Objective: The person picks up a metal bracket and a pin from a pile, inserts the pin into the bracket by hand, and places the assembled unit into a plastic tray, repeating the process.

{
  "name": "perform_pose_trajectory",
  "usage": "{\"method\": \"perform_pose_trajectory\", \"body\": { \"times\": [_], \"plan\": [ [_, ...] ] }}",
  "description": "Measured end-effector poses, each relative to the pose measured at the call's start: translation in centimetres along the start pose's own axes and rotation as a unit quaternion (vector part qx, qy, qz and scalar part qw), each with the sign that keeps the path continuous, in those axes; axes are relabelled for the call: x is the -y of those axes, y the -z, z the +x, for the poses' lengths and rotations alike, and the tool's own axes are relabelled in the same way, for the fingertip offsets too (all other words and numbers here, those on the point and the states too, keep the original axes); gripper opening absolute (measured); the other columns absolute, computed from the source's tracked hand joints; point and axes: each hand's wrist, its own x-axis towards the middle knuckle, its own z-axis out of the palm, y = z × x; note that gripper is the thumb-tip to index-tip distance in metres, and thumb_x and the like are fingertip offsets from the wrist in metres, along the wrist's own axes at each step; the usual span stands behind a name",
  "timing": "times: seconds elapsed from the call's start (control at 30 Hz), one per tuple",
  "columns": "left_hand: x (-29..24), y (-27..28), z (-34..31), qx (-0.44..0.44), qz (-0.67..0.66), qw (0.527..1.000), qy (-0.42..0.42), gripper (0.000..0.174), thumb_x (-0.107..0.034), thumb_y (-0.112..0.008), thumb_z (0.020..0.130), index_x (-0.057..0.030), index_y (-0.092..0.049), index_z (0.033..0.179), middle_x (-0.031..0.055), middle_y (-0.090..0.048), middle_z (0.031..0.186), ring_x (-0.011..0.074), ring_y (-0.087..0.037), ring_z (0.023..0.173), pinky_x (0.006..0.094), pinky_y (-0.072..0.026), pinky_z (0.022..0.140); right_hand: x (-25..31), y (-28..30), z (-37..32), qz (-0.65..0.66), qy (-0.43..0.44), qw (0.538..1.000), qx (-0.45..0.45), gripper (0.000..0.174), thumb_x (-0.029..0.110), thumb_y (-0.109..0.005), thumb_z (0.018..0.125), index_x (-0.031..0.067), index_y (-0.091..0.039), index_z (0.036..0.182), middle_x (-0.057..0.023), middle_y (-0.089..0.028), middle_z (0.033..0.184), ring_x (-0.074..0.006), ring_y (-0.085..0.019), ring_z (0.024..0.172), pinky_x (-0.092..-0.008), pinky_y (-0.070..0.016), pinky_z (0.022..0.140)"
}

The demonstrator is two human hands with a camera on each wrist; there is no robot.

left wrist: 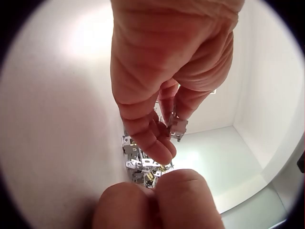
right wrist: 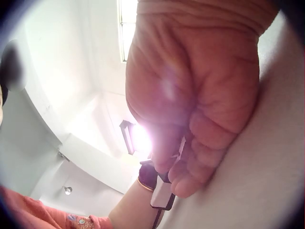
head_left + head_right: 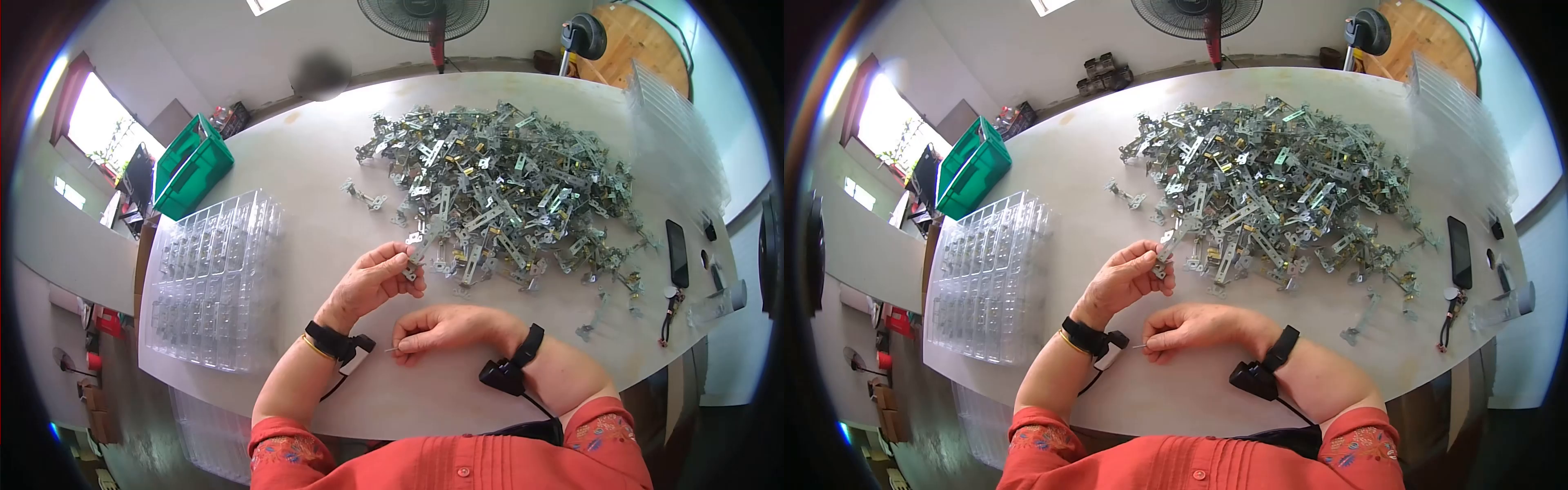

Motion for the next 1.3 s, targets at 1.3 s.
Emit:
{"method": "perform_pose_trajectory", "body": {
  "times": [1.3],
  "plan": [
    [0.3, 0.7, -1.4, 0.104, -0.048, 0.992, -0.060, 0.022, -0.019, -0.053, 0.104, -0.0024, -0.060, 0.117, 0.0126, -0.067, 0.105, 0.0296, -0.068, 0.091, 0.0439, -0.0549, 0.083, 5.7, 0.1, -3.0, -0.095, 0.224, 0.840, -0.485, 0.011, 0.016, -0.059, 0.103, 0.0053, -0.062, 0.106, -0.0024, -0.067, 0.095, -0.0083, -0.064, 0.082, -0.0236, -0.0547, 0.072]
  ]
}}
